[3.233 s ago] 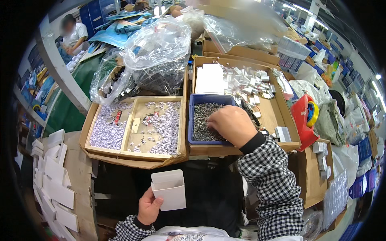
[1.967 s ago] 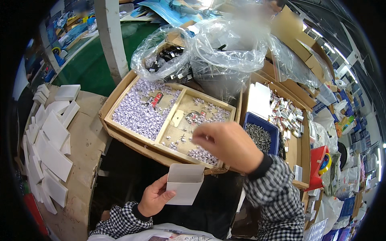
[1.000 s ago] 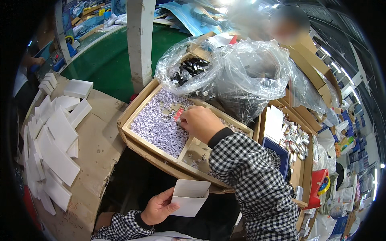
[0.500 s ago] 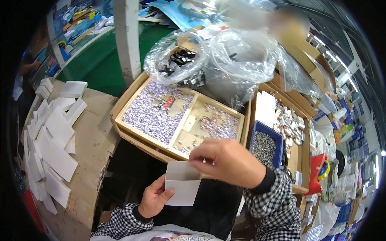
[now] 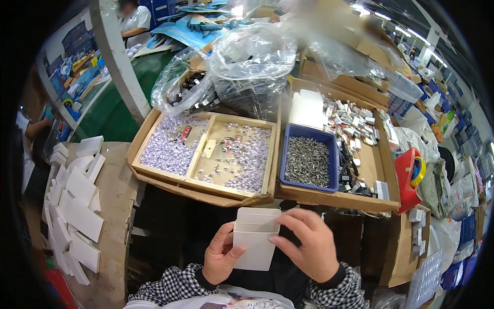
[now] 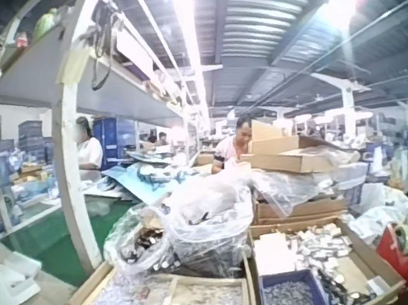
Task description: The person assembles small electronic components into white rectangular boxes. They pick components from trays, place them into the boxes, and seal the boxes with tape. The process is repeated continuously throughout the clip.
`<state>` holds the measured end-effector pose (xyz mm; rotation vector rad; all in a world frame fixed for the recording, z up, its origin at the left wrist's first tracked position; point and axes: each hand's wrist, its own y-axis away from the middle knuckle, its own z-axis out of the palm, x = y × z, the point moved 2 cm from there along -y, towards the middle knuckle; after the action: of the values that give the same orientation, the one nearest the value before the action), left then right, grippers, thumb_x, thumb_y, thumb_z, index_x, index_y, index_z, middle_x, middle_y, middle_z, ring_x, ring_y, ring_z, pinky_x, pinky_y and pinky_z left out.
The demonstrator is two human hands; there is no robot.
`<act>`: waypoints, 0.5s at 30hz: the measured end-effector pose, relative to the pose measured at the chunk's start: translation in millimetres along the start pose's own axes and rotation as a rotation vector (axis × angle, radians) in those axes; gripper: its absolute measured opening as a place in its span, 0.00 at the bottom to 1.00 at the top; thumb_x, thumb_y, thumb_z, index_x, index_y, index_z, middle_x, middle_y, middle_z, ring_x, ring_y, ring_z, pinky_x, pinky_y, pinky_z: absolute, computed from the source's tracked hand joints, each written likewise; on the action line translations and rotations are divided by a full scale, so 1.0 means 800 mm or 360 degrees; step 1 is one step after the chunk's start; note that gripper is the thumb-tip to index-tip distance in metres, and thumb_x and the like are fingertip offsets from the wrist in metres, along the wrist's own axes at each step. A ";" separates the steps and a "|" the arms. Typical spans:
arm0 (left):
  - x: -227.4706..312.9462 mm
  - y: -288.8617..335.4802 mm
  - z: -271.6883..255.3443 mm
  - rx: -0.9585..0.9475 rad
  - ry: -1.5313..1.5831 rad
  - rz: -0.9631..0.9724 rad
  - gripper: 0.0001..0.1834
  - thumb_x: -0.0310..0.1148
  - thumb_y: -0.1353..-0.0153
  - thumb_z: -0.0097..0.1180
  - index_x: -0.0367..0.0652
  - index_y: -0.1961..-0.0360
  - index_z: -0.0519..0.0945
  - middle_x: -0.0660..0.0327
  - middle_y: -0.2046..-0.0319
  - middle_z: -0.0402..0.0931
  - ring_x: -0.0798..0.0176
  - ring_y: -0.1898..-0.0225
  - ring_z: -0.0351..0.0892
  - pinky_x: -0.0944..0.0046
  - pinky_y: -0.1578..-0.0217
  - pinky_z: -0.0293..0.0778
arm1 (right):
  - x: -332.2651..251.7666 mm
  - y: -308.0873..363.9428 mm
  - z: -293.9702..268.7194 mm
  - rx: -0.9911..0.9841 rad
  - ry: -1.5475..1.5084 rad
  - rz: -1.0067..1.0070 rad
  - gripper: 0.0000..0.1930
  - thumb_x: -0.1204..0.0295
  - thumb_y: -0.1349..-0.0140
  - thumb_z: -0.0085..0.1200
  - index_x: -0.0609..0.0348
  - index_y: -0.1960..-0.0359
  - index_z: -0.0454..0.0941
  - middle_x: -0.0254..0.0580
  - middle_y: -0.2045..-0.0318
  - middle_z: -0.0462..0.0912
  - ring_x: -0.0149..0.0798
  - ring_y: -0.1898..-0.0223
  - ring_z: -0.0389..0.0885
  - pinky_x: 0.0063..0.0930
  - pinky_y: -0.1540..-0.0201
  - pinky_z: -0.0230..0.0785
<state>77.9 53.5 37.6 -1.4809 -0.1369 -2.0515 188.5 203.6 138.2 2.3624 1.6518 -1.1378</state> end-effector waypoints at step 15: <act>-0.048 0.059 0.016 -0.0318 -0.0072 -0.0817 0.20 0.25 0.34 0.50 0.42 0.42 0.66 0.55 0.49 0.73 0.65 0.49 0.74 0.66 0.48 0.71 | 0.076 0.173 0.075 0.0044 -0.1284 0.0963 0.12 0.78 0.42 0.59 0.63 0.55 0.79 0.40 0.54 0.77 0.27 0.61 0.77 0.17 0.59 0.73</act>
<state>121.0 36.2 -4.0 -1.7516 -0.3727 -2.4937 280.8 167.1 9.6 1.7867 0.6108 -1.6203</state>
